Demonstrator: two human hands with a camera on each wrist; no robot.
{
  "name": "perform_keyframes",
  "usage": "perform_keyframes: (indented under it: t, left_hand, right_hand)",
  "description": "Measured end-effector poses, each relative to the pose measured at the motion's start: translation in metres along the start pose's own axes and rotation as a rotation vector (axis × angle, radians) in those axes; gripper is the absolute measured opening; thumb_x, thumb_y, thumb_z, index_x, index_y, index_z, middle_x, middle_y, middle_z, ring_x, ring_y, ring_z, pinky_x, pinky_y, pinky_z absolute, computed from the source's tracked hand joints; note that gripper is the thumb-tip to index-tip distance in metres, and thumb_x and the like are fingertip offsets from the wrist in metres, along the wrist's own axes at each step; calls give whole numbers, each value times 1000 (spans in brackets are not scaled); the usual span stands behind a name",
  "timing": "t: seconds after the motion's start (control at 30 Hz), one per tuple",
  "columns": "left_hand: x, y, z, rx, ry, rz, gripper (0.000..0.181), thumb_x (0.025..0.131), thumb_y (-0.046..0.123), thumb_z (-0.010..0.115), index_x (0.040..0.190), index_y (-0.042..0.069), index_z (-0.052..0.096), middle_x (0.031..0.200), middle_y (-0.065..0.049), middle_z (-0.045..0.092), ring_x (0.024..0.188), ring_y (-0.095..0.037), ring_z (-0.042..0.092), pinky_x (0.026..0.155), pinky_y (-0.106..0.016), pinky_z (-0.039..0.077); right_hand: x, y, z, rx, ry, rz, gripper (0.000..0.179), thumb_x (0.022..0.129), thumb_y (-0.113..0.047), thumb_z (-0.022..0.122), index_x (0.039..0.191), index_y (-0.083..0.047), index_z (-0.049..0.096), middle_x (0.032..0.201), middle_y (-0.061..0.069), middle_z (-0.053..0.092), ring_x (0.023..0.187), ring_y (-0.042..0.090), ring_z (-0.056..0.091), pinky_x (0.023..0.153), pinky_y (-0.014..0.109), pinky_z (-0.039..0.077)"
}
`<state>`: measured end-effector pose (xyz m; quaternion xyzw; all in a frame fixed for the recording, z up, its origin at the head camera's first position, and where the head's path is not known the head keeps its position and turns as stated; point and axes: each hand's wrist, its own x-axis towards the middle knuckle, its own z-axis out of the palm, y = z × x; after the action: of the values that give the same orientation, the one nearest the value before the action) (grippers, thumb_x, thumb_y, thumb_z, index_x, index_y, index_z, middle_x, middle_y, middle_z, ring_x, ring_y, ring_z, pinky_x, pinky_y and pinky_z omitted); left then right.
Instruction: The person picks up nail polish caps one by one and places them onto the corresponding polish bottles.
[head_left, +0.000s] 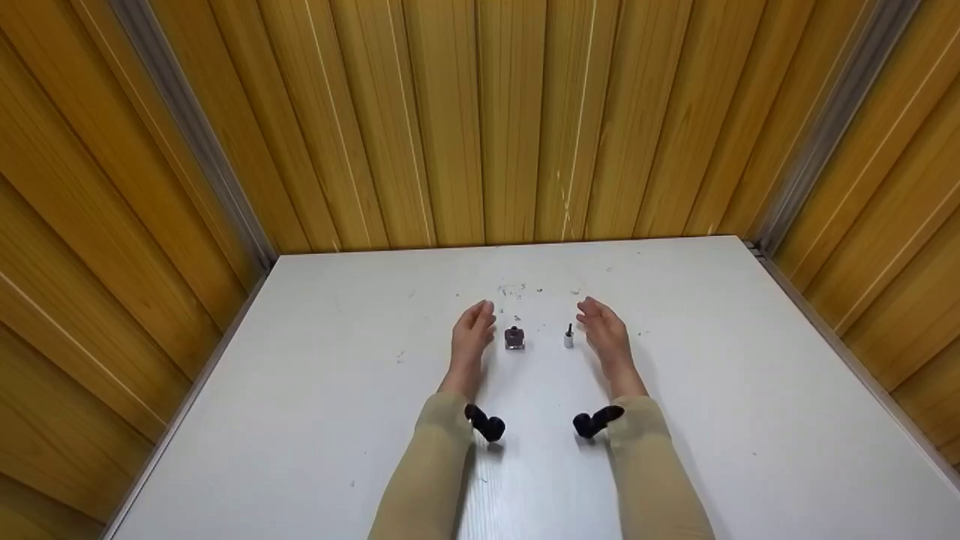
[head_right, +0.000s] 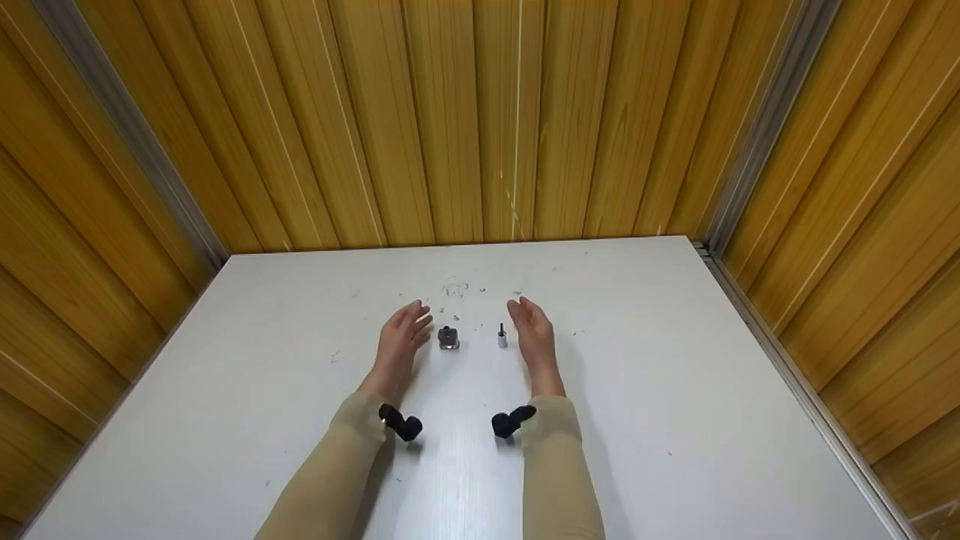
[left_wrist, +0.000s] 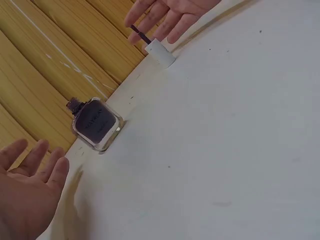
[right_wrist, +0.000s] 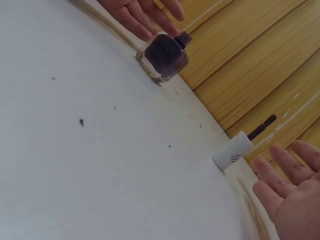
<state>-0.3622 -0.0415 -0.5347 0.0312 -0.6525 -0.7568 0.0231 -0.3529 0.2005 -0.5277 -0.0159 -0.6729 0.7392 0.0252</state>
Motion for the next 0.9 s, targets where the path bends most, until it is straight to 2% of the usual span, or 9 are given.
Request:
perform_keyframes:
  t: [0.07, 0.17, 0.27, 0.4, 0.5, 0.7, 0.8, 0.9]
  left_hand:
    - [-2, -4, 0, 59, -1, 15, 60, 102, 42, 64, 147, 4, 52, 148, -17, 58, 136, -33, 57, 115, -44, 48]
    - [-6, -10, 1, 159, -12, 46, 57, 99, 36, 69, 143, 2, 57, 143, -17, 62, 133, -31, 60, 113, -43, 49]
    - [-8, -14, 2, 188, -49, 68, 57, 97, 28, 73, 142, -2, 56, 142, -19, 63, 134, -32, 59, 115, -43, 48]
    - [-9, -17, 3, 225, -78, 67, 56, 92, 13, 78, 141, -4, 57, 141, -20, 63, 133, -33, 60, 112, -37, 50]
    - [-10, -19, 4, 283, -89, 78, 52, 90, 5, 77, 138, -5, 59, 139, -21, 64, 131, -33, 62, 110, -34, 52]
    - [-12, -21, 7, 441, -74, 141, 44, 89, 3, 78, 132, -2, 66, 133, -17, 70, 125, -31, 66, 108, -36, 53]
    - [-13, -20, 8, 504, -69, 184, 42, 89, 4, 78, 129, -1, 68, 130, -17, 71, 122, -31, 67, 106, -38, 54]
    - [-14, -20, 9, 551, -66, 200, 41, 89, 4, 78, 129, -1, 69, 129, -17, 71, 121, -31, 67, 106, -39, 53]
  right_hand:
    - [3, 10, -3, -29, 15, 11, 62, 108, -34, 53, 156, 2, 36, 159, 24, 43, 148, 38, 42, 128, 54, 26]
    - [0, 13, -4, -86, 19, 30, 62, 105, -30, 61, 154, 1, 40, 158, 22, 46, 146, 33, 46, 126, 48, 32]
    - [-4, 15, -5, -127, 13, 20, 62, 101, -22, 67, 153, 2, 43, 157, 22, 48, 144, 34, 49, 122, 39, 40]
    - [-8, 18, -6, -183, 14, 10, 61, 96, -10, 73, 149, 4, 48, 151, 26, 52, 140, 37, 52, 101, 17, 51]
    - [-10, 21, -7, -235, 20, 16, 57, 93, -4, 74, 145, 5, 53, 146, 27, 57, 137, 38, 55, 87, 8, 50]
    - [-12, 22, -5, -376, 37, 17, 48, 93, -4, 73, 138, 3, 61, 137, 24, 64, 128, 35, 61, 88, 12, 50]
    - [-11, 21, -4, -414, 50, 9, 44, 92, -3, 72, 136, 3, 63, 133, 23, 67, 123, 33, 63, 90, 16, 51]
    - [-11, 22, -3, -441, 51, 4, 42, 93, -3, 71, 134, 4, 64, 131, 24, 68, 120, 31, 63, 90, 18, 51]
